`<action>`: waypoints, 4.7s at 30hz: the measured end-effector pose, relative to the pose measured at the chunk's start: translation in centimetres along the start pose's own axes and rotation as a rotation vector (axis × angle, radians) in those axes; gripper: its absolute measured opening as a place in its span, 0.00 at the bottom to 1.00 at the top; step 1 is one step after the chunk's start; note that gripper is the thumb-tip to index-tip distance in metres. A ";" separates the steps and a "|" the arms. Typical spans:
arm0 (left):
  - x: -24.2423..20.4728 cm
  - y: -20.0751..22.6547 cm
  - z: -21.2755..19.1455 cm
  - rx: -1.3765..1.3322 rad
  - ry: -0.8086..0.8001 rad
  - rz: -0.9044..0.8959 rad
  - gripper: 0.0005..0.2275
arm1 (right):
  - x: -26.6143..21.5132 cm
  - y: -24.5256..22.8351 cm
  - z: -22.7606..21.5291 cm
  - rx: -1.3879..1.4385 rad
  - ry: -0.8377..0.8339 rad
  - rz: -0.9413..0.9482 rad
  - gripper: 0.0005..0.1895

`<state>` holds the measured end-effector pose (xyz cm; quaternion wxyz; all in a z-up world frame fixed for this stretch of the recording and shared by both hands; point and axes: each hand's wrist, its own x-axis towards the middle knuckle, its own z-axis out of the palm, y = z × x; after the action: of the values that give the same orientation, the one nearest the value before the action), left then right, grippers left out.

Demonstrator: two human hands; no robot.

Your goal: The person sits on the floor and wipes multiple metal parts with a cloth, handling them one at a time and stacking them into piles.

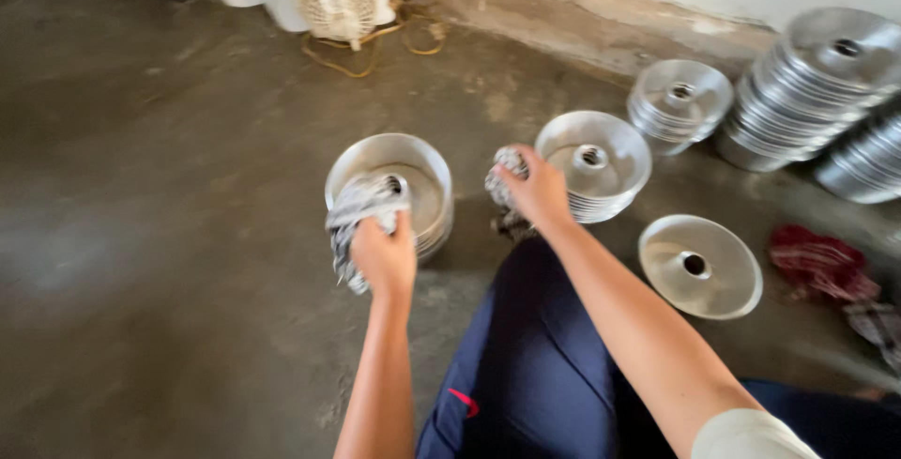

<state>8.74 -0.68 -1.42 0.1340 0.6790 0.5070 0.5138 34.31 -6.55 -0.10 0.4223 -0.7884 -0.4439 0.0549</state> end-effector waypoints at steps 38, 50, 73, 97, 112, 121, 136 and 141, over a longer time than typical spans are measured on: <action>2.7 11.9 26.7 0.293 -0.884 -0.110 0.18 | 7.2 19.4 -12.2 -0.453 -0.133 0.584 0.29; 0.3 11.9 25.0 -1.087 -1.044 -0.539 0.29 | 1.2 15.2 -21.0 0.776 0.090 0.394 0.22; -11.3 24.4 18.4 -0.549 -1.105 0.767 0.36 | -16.6 25.5 -30.9 -0.244 0.477 0.355 0.33; -13.8 21.7 21.9 -0.801 -1.022 0.546 0.35 | -16.9 24.4 -29.5 0.044 0.620 0.511 0.30; -17.7 17.9 25.5 -1.094 -1.004 -0.136 0.17 | -6.7 14.2 -19.8 -0.846 -0.145 -0.227 0.14; -15.9 21.2 20.8 -1.150 -0.945 -0.070 0.16 | -4.7 15.8 -19.1 -1.121 -0.113 -0.112 0.26; -17.8 18.3 24.0 -1.250 -0.957 -0.149 0.19 | -8.3 25.2 -17.1 0.684 0.207 0.564 0.21; -18.2 15.3 27.5 -1.249 -0.704 -0.289 0.22 | -9.5 21.7 -15.5 -0.070 0.229 0.380 0.22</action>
<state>40.92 -13.29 -12.88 0.7178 0.5273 0.1311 0.4354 49.93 -28.57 -8.46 0.4243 -0.8732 -0.2382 0.0283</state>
